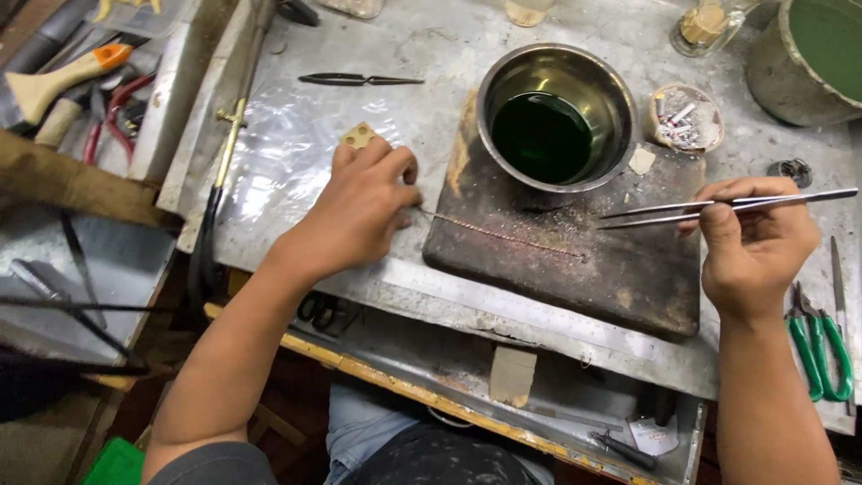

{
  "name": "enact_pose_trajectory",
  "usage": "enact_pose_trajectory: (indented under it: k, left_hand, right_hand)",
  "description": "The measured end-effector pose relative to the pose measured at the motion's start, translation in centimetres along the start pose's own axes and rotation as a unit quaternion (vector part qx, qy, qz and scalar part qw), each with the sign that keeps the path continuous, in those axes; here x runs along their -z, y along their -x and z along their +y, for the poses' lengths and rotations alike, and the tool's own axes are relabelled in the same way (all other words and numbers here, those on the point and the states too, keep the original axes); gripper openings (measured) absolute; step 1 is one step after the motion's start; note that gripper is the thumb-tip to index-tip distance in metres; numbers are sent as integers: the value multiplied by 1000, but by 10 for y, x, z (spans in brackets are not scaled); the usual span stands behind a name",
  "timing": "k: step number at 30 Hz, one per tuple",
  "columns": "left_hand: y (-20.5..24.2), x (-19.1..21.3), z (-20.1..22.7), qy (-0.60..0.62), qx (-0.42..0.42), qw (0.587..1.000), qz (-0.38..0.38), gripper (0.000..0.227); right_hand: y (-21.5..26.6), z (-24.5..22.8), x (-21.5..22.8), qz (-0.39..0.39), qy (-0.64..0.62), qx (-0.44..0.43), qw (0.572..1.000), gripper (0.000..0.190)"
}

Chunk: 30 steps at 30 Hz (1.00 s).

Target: Heating an acid solution in a metal bowl using a gas torch while treating a jewelry chain.

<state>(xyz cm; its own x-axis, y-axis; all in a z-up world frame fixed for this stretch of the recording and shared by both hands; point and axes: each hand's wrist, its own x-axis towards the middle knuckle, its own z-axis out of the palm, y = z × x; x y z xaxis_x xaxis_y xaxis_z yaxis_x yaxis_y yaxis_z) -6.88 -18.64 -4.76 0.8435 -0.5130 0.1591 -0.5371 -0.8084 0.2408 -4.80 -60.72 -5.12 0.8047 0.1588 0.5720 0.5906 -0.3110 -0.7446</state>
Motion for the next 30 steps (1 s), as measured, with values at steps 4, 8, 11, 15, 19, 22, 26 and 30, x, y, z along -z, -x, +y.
enact_pose_trajectory:
  k: [4, 8, 11, 15, 19, 22, 26, 30]
  left_hand:
    - [0, -16, -5, -33, -28, 996, 78, 6]
    - [-3, -18, -6, -55, -32, 994, 93, 10]
    - [-8, -18, -6, -52, -29, 996, 61, 11]
    - [-13, 4, 5, 47, 42, 998, 18, 11]
    - [-10, 35, 10, 167, 36, 982, 80, 15]
    - [-12, 58, 16, 262, 16, 956, 128, 4]
    - [-19, 69, 9, 340, -16, 930, 137, 2]
    - [-42, 68, -11, 381, -31, 918, 104, 6]
  right_hand:
    - [3, 6, -1, 4, 19, -11, 1000, 19]
    - [4, 11, 0, 15, 21, -16, 1000, 14]
    - [3, 13, 3, 32, 26, -14, 999, 17]
    - [0, 8, 4, 34, 26, 5, 999, 15]
    - [4, 6, 4, 10, -24, -11, 1000, 20]
    - [5, -5, -3, -27, -34, -1, 999, 18]
    - [6, -16, -15, -43, -24, 21, 999, 16]
    - [6, -22, -28, -46, -6, 29, 998, 13]
